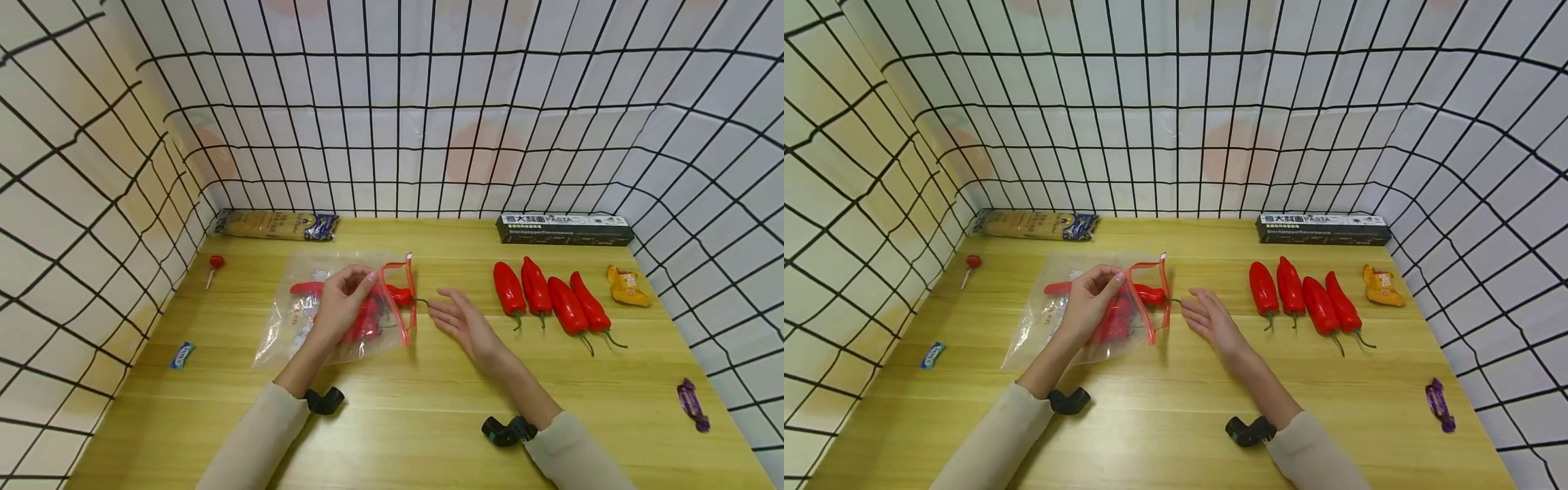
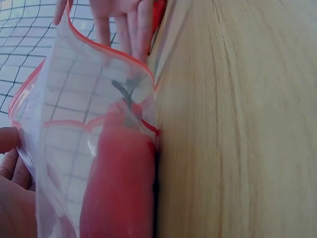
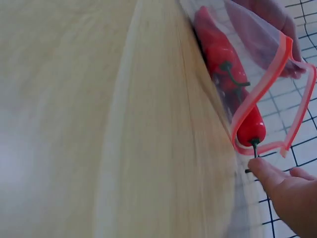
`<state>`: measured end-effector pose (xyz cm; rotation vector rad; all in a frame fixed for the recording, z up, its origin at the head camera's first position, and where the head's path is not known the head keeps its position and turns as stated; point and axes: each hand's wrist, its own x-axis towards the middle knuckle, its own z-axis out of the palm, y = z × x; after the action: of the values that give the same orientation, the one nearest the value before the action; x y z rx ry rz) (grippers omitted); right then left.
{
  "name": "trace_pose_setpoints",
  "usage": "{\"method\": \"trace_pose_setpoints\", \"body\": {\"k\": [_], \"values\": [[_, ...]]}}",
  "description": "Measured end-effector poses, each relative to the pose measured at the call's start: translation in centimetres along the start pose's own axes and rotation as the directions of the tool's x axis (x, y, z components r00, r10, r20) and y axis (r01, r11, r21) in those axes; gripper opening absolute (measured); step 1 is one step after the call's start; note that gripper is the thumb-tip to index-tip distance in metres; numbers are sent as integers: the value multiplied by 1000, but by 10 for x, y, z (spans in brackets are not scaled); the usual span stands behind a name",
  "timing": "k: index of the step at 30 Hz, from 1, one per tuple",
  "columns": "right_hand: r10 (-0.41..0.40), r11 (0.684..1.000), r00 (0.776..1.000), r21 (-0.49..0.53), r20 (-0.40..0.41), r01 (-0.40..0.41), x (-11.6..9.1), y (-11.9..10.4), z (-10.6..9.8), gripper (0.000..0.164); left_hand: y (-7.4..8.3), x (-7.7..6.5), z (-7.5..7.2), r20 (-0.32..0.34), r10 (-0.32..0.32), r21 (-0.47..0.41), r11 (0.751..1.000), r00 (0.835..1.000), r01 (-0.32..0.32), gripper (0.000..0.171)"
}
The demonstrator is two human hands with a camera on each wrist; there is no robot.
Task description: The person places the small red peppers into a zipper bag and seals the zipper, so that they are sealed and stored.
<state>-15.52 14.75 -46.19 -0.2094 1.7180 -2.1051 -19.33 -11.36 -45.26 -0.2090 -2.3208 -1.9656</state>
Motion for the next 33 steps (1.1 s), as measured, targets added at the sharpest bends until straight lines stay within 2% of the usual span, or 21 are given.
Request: {"method": "trace_pose_setpoints", "body": {"k": [2, 4, 7, 10, 14, 15, 21, 26, 30, 33], "values": [[-14, 1000, 1000, 6, -11, 14, 3, -1, 4, 75, 0, 0, 0, 5, 1, -2, 1000, 1000, -1, 30], [-17, 999, 999, -29, -48, 16, 6, -2, 7, 75, 0, 0, 1, 13, 7, -8, 1000, 1000, -7, 29], [16, 992, 991, -126, -133, -33, 8, -4, 11, 73, 3, -1, 2, 23, 10, -21, 1000, 1000, -9, 27], [46, 982, 984, -173, -174, -77, 8, -4, 11, 71, 7, -2, 2, 26, 7, -24, 1000, 1000, -6, 25], [68, 983, 988, -162, -139, -90, 10, -3, 11, 73, 4, -1, 2, 27, 10, -8, 1000, 1000, -10, 28], [66, 986, 990, -142, -126, -84, 11, -3, 11, 74, 0, 0, 2, 25, 16, -2, 1000, 1000, -16, 30], [49, 998, 996, -26, -76, -51, 20, -3, 21, 71, 1, 0, 4, 29, 5, -7, 1000, 1000, -5, 28], [54, 998, 998, -25, -45, -55, 31, -1, 33, 73, 1, 0, 5, 33, 5, -20, 1000, 999, -4, 24], [47, 999, 999, -6, -19, -48, 35, 1, 36, 71, 14, -5, 4, 50, -4, -20, 1000, 999, 5, 21], [12, 1000, 1000, 7, 4, -12, 32, 1, 31, 71, 28, -9, 3, 59, -17, -15, 1000, 998, 18, 19]]}}
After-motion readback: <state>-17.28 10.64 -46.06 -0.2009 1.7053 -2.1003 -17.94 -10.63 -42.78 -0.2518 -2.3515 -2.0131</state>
